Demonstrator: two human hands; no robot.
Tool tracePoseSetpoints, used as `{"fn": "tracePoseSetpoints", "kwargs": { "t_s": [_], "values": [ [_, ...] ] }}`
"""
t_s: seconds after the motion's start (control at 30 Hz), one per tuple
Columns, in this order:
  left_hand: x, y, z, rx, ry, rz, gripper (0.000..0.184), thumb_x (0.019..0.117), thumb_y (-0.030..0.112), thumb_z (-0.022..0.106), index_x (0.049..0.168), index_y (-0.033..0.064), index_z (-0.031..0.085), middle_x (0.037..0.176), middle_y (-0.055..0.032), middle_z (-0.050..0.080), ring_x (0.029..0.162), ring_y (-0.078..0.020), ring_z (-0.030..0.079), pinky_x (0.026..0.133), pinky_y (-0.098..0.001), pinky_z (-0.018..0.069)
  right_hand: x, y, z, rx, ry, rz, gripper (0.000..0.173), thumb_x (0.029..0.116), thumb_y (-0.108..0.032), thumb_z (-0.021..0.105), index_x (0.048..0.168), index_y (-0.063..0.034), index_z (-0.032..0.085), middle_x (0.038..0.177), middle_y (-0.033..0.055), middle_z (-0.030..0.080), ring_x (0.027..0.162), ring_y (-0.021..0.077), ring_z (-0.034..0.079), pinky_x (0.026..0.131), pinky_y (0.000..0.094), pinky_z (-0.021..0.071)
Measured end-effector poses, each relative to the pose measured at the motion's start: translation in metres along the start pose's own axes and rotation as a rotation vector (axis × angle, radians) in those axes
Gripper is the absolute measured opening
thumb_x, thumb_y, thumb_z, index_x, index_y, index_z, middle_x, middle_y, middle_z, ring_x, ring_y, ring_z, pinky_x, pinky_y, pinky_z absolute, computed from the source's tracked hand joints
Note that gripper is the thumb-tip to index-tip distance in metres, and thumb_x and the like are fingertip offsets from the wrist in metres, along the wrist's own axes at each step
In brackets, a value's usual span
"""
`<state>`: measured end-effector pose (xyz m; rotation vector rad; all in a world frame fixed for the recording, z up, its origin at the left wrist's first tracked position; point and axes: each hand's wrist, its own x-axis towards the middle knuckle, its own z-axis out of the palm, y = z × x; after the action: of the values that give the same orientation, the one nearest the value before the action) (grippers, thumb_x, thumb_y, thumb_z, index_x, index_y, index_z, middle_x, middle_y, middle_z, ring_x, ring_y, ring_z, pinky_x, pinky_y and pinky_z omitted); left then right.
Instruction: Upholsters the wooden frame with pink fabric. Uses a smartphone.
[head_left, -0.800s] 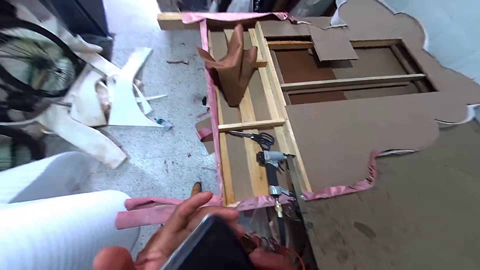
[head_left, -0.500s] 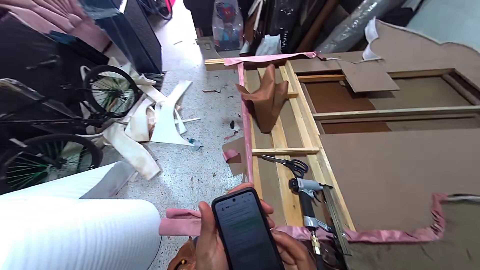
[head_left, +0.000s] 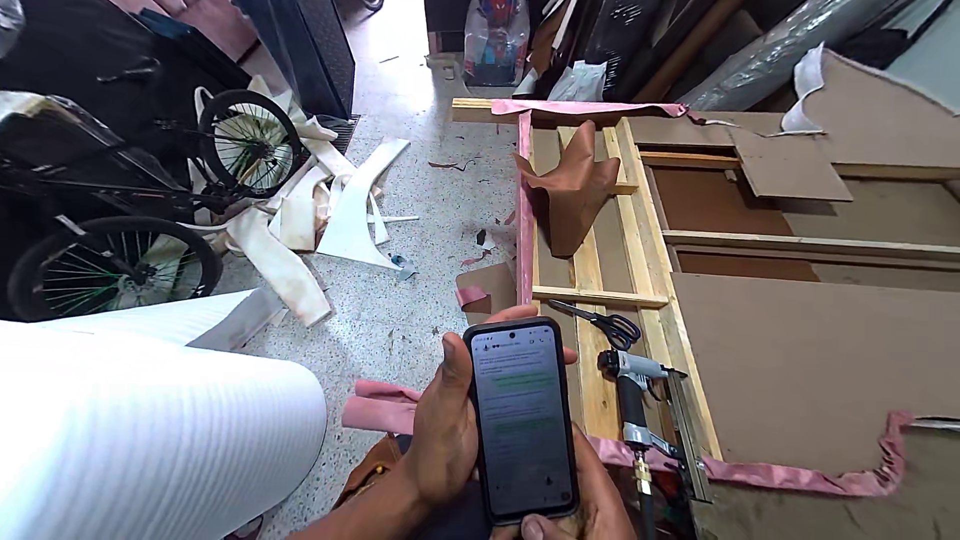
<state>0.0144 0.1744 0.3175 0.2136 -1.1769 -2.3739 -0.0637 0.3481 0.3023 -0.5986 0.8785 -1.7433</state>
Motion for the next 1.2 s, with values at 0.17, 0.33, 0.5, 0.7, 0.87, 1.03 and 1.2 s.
{"fn": "tracePoseSetpoints", "kwargs": {
  "t_s": [0.17,0.33,0.5,0.7,0.87,1.03,1.2],
  "values": [
    [-0.014,0.002,-0.006,0.251,-0.006,0.037,0.079,0.1021,0.069,0.033,0.163,0.0183,0.027,0.145,-0.0174,0.055,0.127,-0.0323,0.060,0.106,-0.0501,0.0522,0.001,0.003,0.005,-0.070,0.100,-0.063,0.064,0.0904,0.005,0.069,0.143,-0.0075,0.035,0.124,0.0184,0.065,0.084,0.0352,0.074,0.062,0.0497,0.0668],
    [-0.031,-0.002,-0.012,0.308,-0.131,0.116,0.087,0.1016,0.047,0.056,0.166,0.0216,0.003,0.139,-0.0220,0.058,0.121,-0.0336,0.063,0.103,-0.0490,0.0533,-0.001,0.011,-0.005,0.101,0.060,-0.137,0.071,0.0922,-0.013,0.075,0.148,-0.0100,0.031,0.133,0.0215,0.059,0.099,0.0390,0.072,0.068,0.0533,0.0652],
    [-0.036,-0.012,-0.020,0.341,-0.203,0.155,0.096,0.0964,0.032,0.066,0.166,0.0213,0.001,0.143,-0.0217,0.054,0.122,-0.0328,0.061,0.101,-0.0470,0.0546,-0.005,0.013,-0.004,0.099,0.083,-0.127,0.071,0.0921,-0.014,0.074,0.147,-0.0093,0.029,0.133,0.0231,0.059,0.104,0.0407,0.070,0.068,0.0547,0.0650],
    [-0.036,-0.012,-0.020,0.367,-0.275,0.164,0.105,0.0908,0.019,0.070,0.165,0.0230,-0.004,0.140,-0.0215,0.056,0.119,-0.0312,0.063,0.098,-0.0448,0.0564,-0.008,0.010,-0.001,0.142,0.035,-0.174,0.064,0.0984,-0.013,0.064,0.151,-0.0079,0.028,0.136,0.0249,0.058,0.114,0.0425,0.066,0.075,0.0569,0.0636],
    [-0.047,-0.014,-0.022,0.346,-0.292,0.151,0.107,0.0902,0.013,0.070,0.165,0.0282,-0.005,0.139,-0.0178,0.056,0.114,-0.0271,0.066,0.092,-0.0401,0.0597,-0.011,0.014,0.002,0.222,0.027,-0.180,0.051,0.1030,-0.014,0.049,0.151,-0.0049,0.033,0.137,0.0224,0.058,0.120,0.0372,0.064,0.083,0.0550,0.0613],
    [-0.056,-0.017,-0.021,0.426,-0.251,0.207,0.106,0.0906,0.016,0.071,0.165,0.0279,-0.003,0.137,-0.0158,0.058,0.112,-0.0240,0.067,0.091,-0.0372,0.0600,-0.015,0.019,0.010,0.100,0.132,-0.212,0.046,0.1039,-0.012,0.048,0.147,-0.0007,0.039,0.132,0.0180,0.063,0.117,0.0273,0.066,0.096,0.0491,0.0578],
    [-0.062,-0.021,-0.019,0.515,-0.139,0.249,0.098,0.0954,0.023,0.073,0.166,0.0301,0.004,0.131,-0.0135,0.063,0.105,-0.0229,0.069,0.085,-0.0345,0.0617,-0.014,0.025,0.014,-0.052,0.160,-0.222,0.044,0.1037,-0.011,0.057,0.144,-0.0007,0.042,0.126,0.0152,0.067,0.109,0.0230,0.070,0.090,0.0432,0.0616]
  ]
}}
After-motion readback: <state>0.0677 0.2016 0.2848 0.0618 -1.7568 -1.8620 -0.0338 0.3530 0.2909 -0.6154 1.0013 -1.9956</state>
